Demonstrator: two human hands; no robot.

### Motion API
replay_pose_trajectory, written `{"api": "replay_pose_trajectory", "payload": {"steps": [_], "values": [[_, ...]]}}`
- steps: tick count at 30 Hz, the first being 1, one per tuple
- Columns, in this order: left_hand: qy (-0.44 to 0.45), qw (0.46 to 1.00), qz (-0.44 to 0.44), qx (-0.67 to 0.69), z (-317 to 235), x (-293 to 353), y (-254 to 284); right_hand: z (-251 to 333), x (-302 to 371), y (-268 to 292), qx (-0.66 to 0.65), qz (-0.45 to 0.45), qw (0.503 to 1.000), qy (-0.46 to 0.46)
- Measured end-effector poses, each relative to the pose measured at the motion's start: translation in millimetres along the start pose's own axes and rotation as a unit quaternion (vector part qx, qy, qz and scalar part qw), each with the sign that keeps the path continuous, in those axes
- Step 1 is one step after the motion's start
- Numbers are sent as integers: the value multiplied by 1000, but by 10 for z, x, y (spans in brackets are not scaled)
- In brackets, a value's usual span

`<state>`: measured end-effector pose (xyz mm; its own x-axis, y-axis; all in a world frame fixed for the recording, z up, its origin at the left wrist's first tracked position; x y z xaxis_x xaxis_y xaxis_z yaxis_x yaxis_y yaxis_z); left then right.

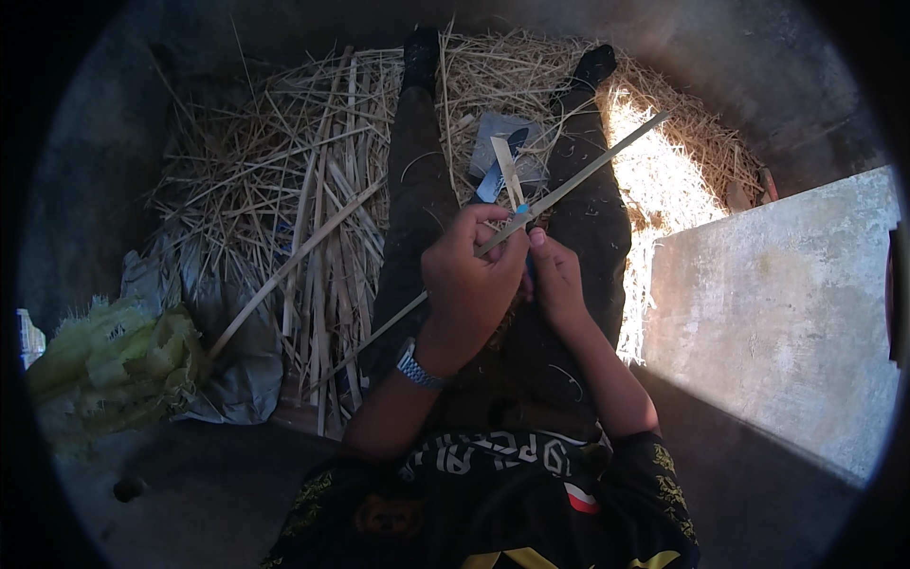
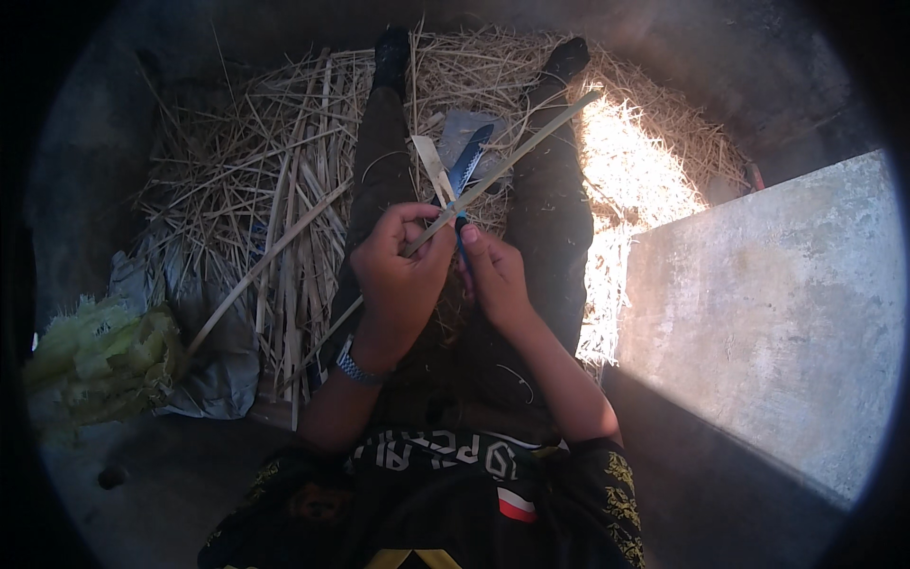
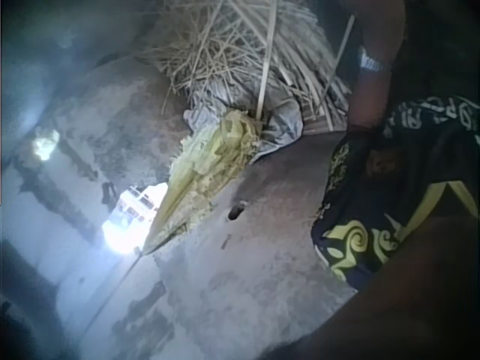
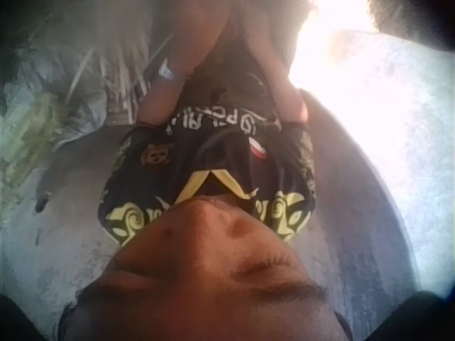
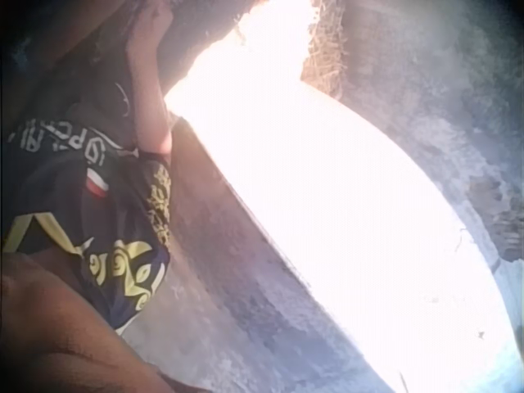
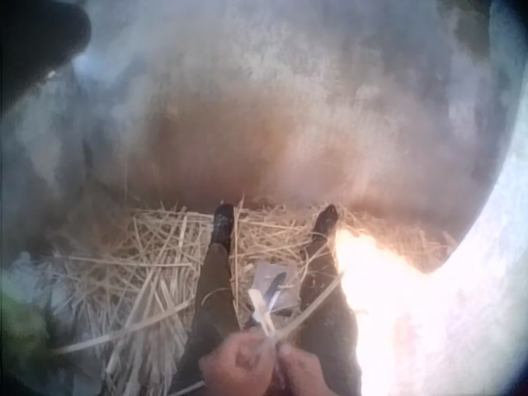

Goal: The person sits on a straw-covered floor and uses a blue utility knife to shave thin strips from a long bamboo stick. They hold the stick with their left hand and scrape the blade along its length to remove the outer layer, occasionally switching to a larger knife to continue the process.

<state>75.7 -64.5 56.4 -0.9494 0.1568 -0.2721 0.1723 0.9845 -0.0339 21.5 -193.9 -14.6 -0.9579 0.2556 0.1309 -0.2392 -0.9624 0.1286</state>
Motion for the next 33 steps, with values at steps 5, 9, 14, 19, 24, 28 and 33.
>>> {"api": "replay_pose_trajectory", "payload": {"steps": [5, 9, 14, 19, 24, 28, 33], "values": [[-14, 1000, 7, -12, -64, 7, 24, 26, 11, -19, -6, 17, 1000, 3], [-29, 999, 19, -8, -103, 5, 32, 37, 23, -9, -15, 19, 1000, 0], [-31, 999, 18, -12, -79, 3, 49, 21, 15, -9, -12, 22, 1000, 9], [-52, 997, -26, -58, -96, -6, 127, 45, 10, 2, -71, 62, 994, -47], [-44, 996, -12, -78, -78, -135, 284, 33, 21, -68, -371, 317, 859, -153], [7, 999, 41, 3, -137, -104, 221, 83, 66, -109, -454, 399, 777, -175], [2, 1000, 12, 6, -238, 33, 99, 86, 63, -110, -460, 397, 776, -170]]}}
Point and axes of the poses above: each hand's wrist, its own x-axis away from the middle knuckle, its own y-axis out of the back of the hand, z = x × y, the point moved 4 cm from there along -x, towards the middle knuckle, and after that the axes turned 13 degrees about x, right-handed, at the moved point
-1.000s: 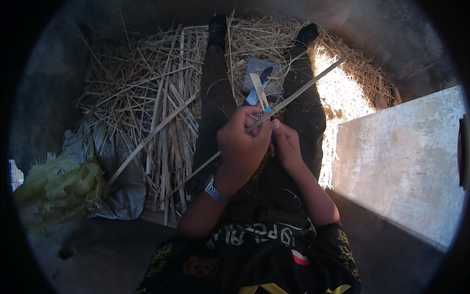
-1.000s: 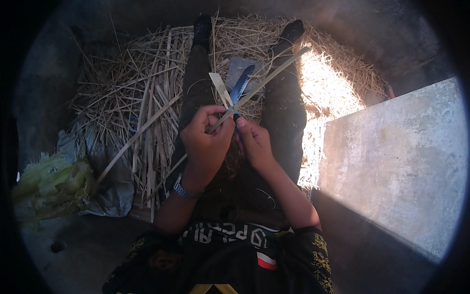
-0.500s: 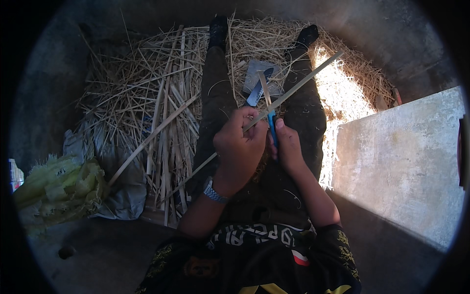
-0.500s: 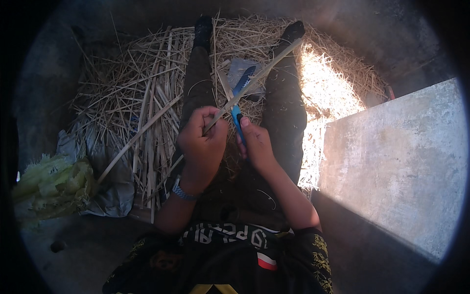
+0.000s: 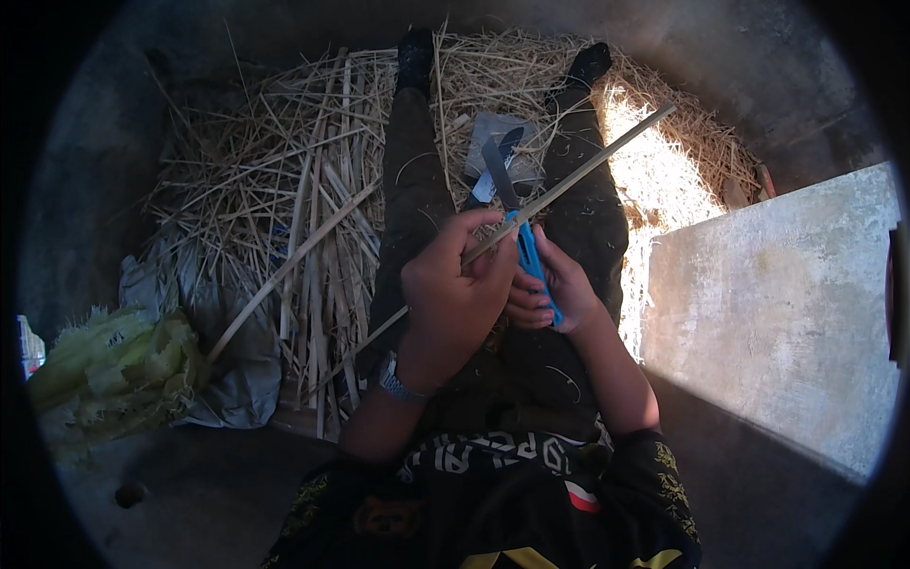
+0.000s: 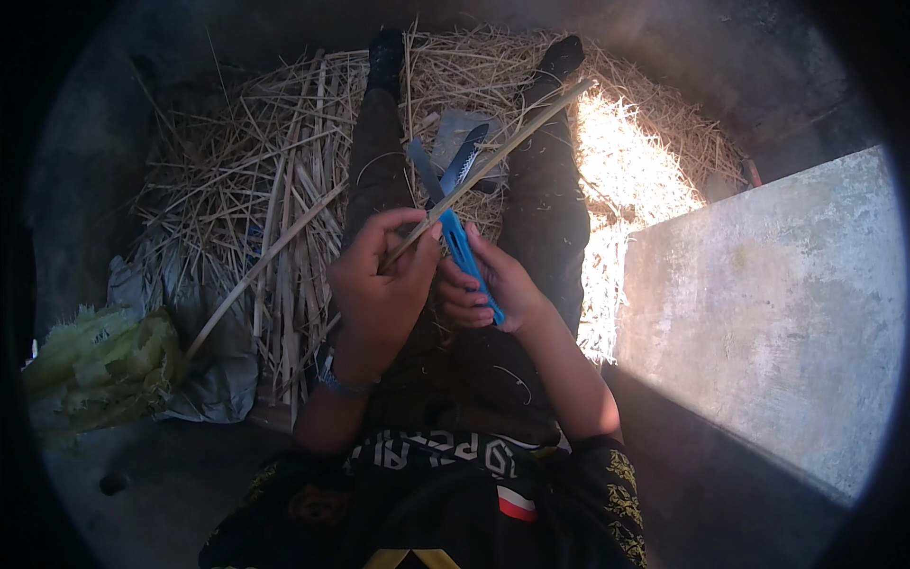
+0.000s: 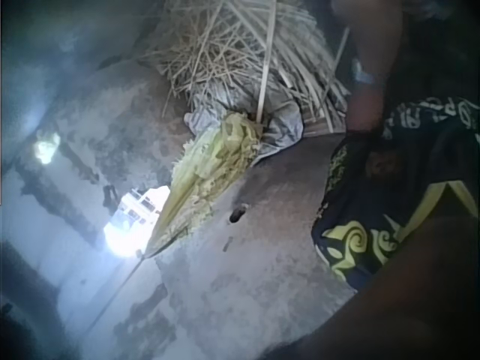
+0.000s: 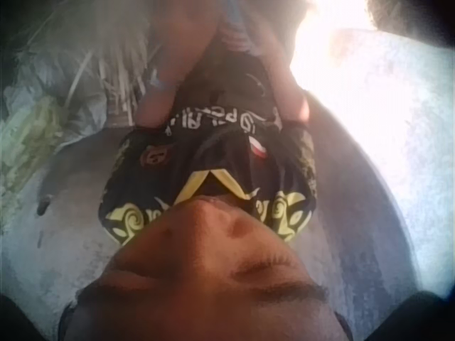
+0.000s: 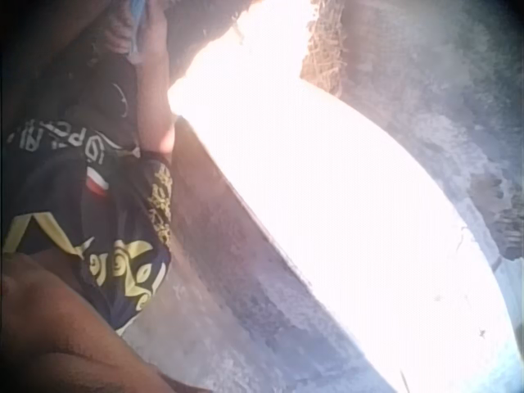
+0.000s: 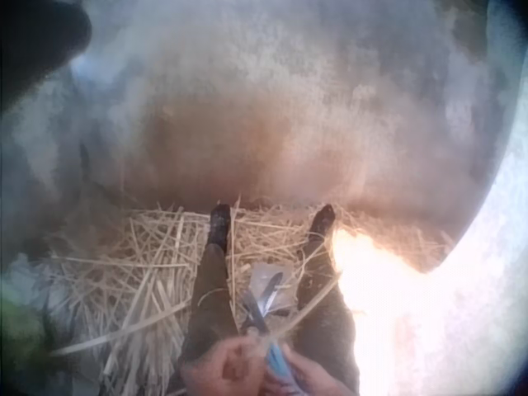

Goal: The person sits on a straw-covered floor and uses a blue utility knife to shave thin strips from a long bamboo stick. They hold the stick with their left hand and scrape the blade along its length to remove the outer layer, occasionally switching to a larger knife to continue the process.

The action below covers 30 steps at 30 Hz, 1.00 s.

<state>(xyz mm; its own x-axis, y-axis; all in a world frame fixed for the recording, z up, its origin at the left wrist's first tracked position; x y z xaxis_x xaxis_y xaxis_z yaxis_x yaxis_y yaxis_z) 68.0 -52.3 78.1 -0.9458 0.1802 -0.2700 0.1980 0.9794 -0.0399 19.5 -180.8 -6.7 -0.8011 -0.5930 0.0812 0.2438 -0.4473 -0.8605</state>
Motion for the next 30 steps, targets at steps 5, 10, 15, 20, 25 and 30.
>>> {"api": "replay_pose_trajectory", "payload": {"steps": [5, 10, 15, 20, 25, 30], "values": [[-6, 999, 5, -42, 38, -2, -10, -31, 1, 31, 64, -23, 998, 5], [-11, 998, -5, -69, 112, -28, 17, -30, -22, -8, 90, -20, 996, 13], [-10, 998, -1, -69, 93, -41, 35, -52, -14, -2, 98, -33, 995, 15], [-11, 998, -2, -61, 141, -38, 40, -40, -15, 2, 105, -32, 994, 20], [-26, 994, -30, -101, 176, -48, 98, -26, -3, 10, 96, -31, 995, 19], [-27, 992, -69, -105, 215, -119, 213, 6, -5, 8, 99, -40, 994, 34]]}}
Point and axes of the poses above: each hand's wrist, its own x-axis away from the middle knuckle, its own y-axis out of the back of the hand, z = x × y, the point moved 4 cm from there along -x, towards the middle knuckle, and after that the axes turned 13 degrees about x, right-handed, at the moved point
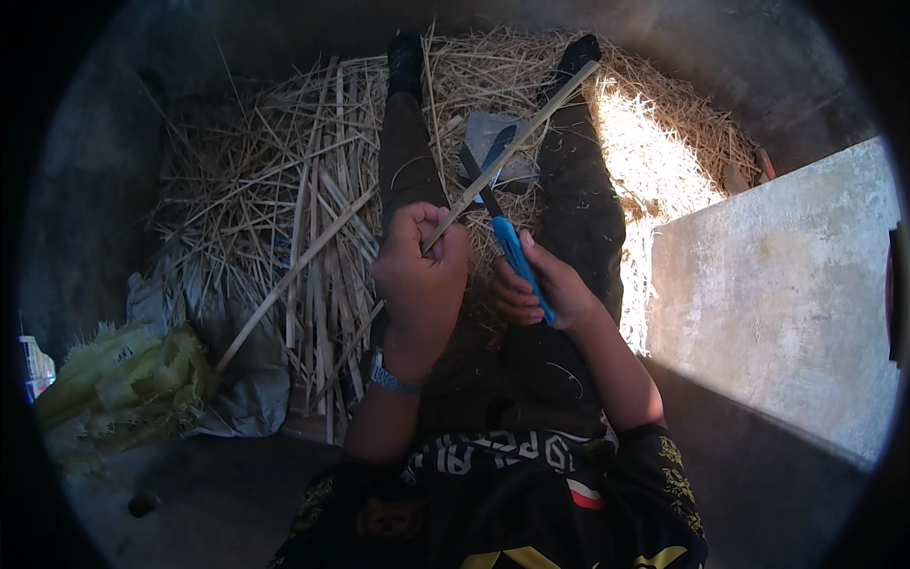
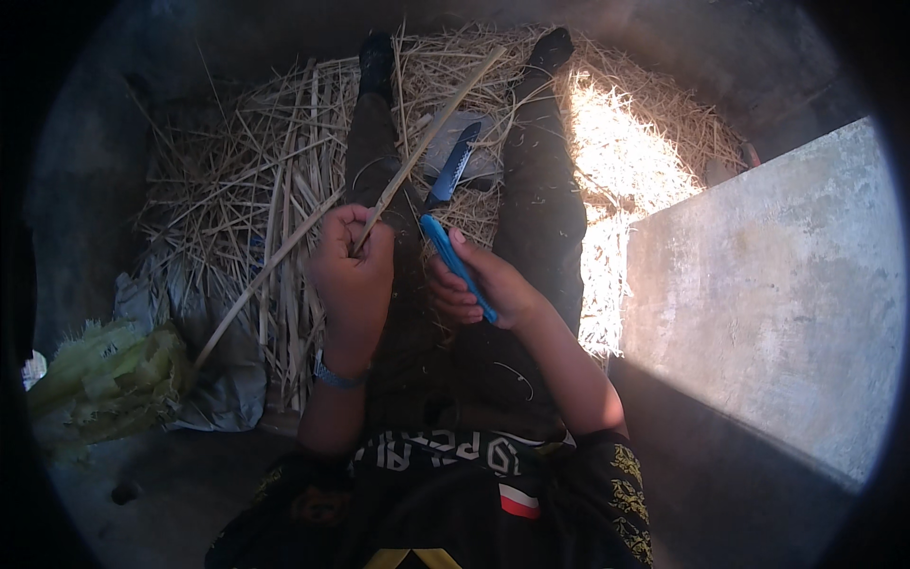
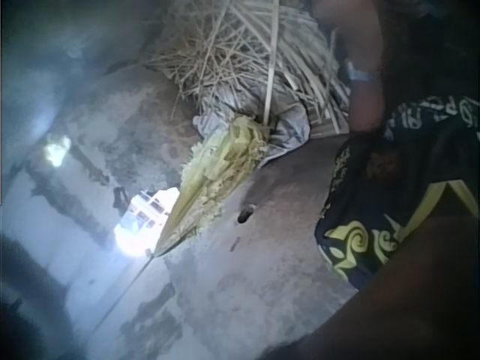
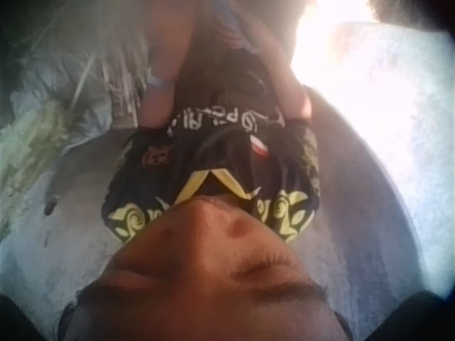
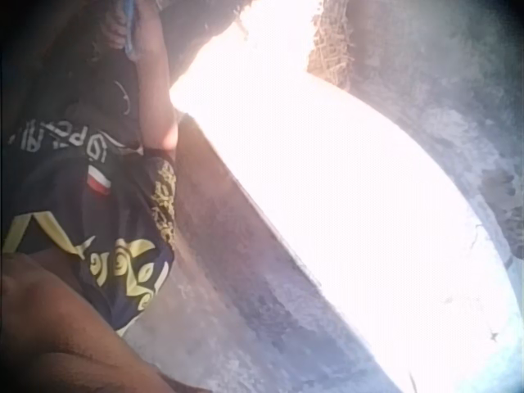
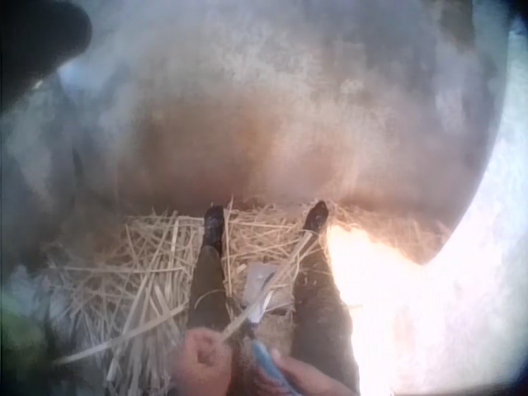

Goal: The person sits on a straw-covered floor and uses a blue utility knife to shave thin strips from a long bamboo stick. They hold the stick with their left hand and scrape the blade along its length to remove the outer layer, occasionally switching to a larger knife to continue the process.

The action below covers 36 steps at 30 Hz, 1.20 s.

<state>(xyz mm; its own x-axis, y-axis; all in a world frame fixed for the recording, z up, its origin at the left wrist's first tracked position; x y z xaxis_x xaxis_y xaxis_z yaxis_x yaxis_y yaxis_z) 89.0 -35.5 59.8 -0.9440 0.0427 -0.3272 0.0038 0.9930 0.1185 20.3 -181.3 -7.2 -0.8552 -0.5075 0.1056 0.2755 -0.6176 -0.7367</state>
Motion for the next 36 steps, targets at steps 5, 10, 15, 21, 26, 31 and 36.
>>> {"api": "replay_pose_trajectory", "payload": {"steps": [5, 10, 15, 21, 26, 31, 36], "values": [[19, 999, 25, 19, 1, -36, 24, 62, 14, 46, 61, -48, 997, 20], [57, 995, 49, 63, -17, -7, -10, 79, 49, 47, 54, -108, 993, 10], [16, 998, 29, 51, -121, -41, 37, 128, -9, 48, 142, -243, 959, 5], [43, 997, 48, 50, -137, -13, 20, 106, 74, 230, 151, -313, 937, -43], [47, 995, 55, 74, -124, -17, 32, 151, 80, 162, 214, -354, 910, -31], [54, 993, 56, 84, -144, -38, 63, 102, 48, 199, 230, -303, 924, 35], [67, 993, 67, 67, -120, -56, 77, 44, 25, 245, 205, -280, 937, 52]]}}
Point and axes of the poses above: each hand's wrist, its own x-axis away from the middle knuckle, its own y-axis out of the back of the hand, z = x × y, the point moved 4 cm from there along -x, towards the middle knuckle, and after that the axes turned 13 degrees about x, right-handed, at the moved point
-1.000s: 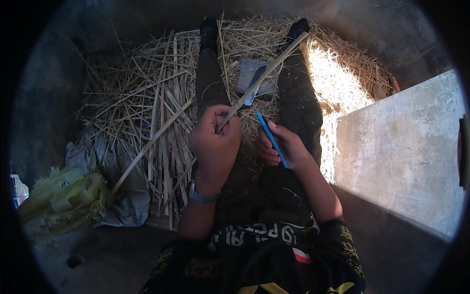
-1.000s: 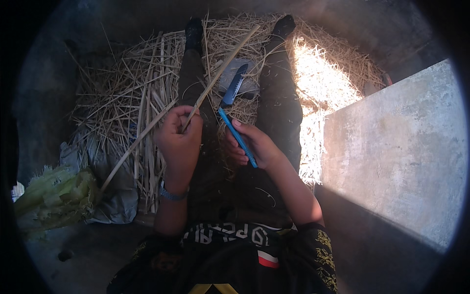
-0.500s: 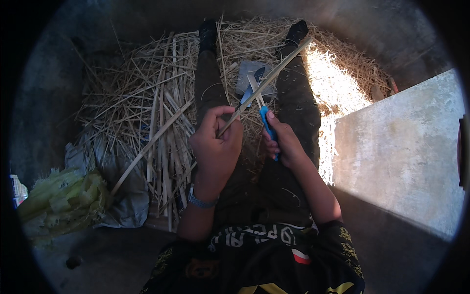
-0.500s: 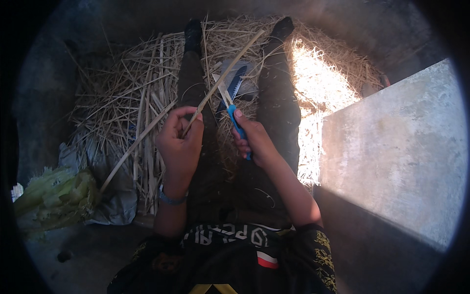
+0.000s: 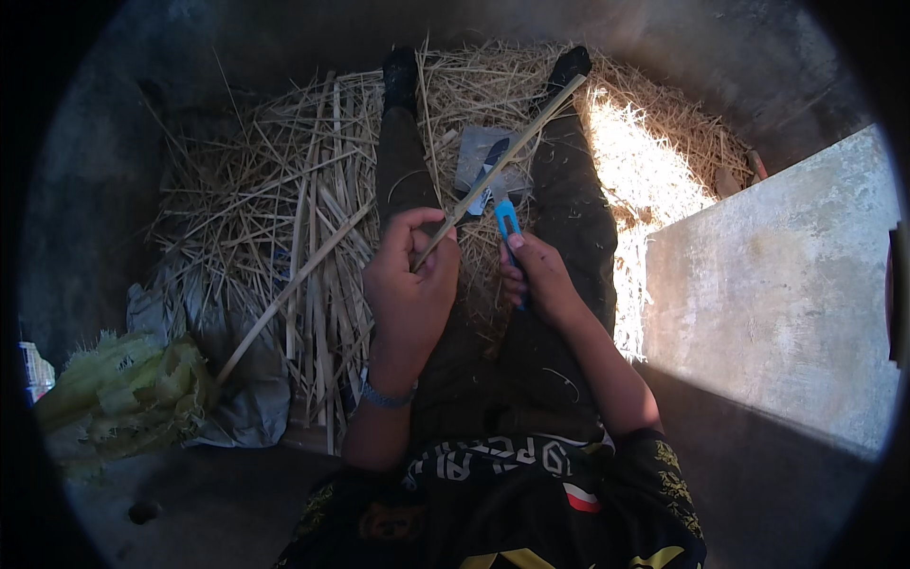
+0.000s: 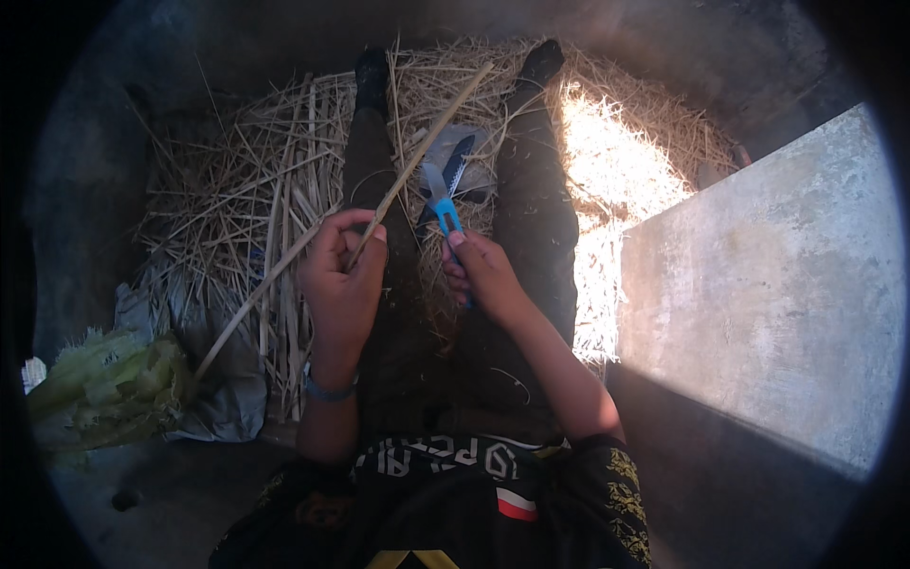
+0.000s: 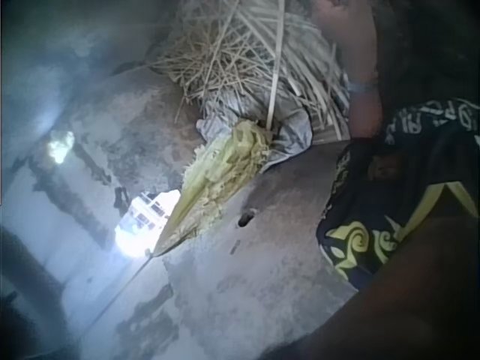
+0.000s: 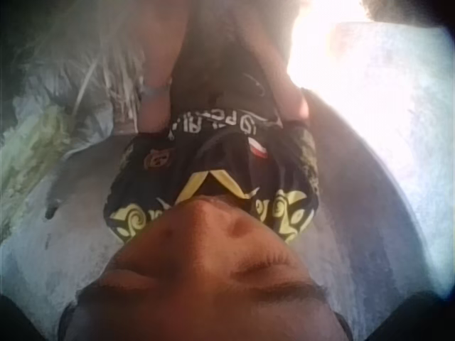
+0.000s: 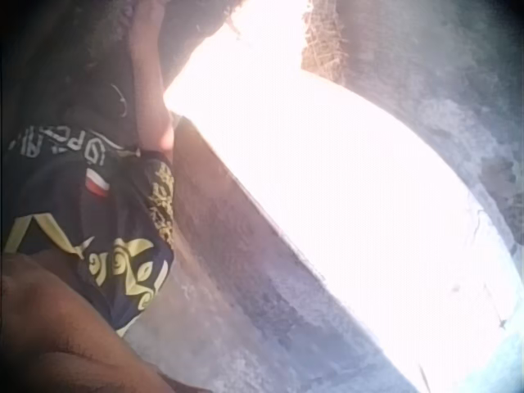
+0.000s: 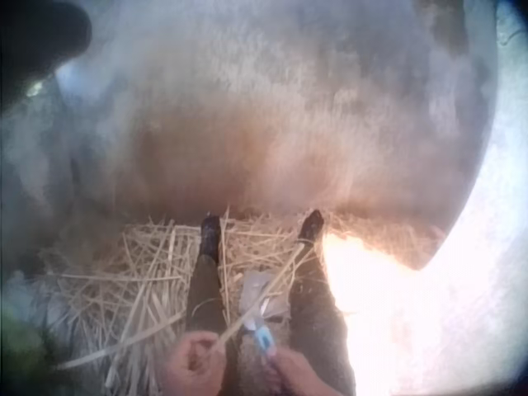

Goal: The person sits on a straw-covered floor and uses a blue utility knife to shave thin strips from a long bamboo stick. They hold the stick with their left hand and scrape the blade along its length to remove the outer layer, occasionally switching to a larger knife to continue the process.

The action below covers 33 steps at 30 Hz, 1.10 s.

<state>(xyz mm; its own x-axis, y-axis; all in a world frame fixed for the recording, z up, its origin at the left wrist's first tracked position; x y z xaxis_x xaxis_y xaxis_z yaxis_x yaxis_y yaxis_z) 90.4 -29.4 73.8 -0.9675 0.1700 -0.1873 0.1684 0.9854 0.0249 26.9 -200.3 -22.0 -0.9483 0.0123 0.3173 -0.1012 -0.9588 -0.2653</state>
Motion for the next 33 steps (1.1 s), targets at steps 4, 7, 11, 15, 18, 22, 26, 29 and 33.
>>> {"api": "replay_pose_trajectory", "payload": {"steps": [4, 7, 11, 15, 18, 22, 26, 29, 33], "values": [[19, 999, 1, -48, 31, -23, -15, -28, -3, 21, -13, 11, 1000, 19], [14, 982, 9, -187, 208, -91, 71, 1, 19, 10, -16, 7, 999, 40], [18, 953, 30, -302, 597, -151, 248, 67, -34, -7, -14, 4, 998, 54], [55, 933, 53, -351, 973, -165, 328, 110, -30, 97, -81, 5, 992, 94], [58, 946, 57, -314, 1077, -161, 282, 79, -47, 248, -87, -32, 987, 135], [38, 938, 45, -341, 990, -175, 272, 272, 14, 141, -76, -53, 984, 154], [21, 938, 58, -342, 885, -137, 156, 188, -10, 218, 69, -69, 986, 133], [24, 946, 93, -310, 777, -115, 82, 162, 46, 248, 18, -67, 995, 75], [-38, 958, 119, -258, 548, -88, 16, 224, 48, 269, 24, -89, 990, 110]]}}
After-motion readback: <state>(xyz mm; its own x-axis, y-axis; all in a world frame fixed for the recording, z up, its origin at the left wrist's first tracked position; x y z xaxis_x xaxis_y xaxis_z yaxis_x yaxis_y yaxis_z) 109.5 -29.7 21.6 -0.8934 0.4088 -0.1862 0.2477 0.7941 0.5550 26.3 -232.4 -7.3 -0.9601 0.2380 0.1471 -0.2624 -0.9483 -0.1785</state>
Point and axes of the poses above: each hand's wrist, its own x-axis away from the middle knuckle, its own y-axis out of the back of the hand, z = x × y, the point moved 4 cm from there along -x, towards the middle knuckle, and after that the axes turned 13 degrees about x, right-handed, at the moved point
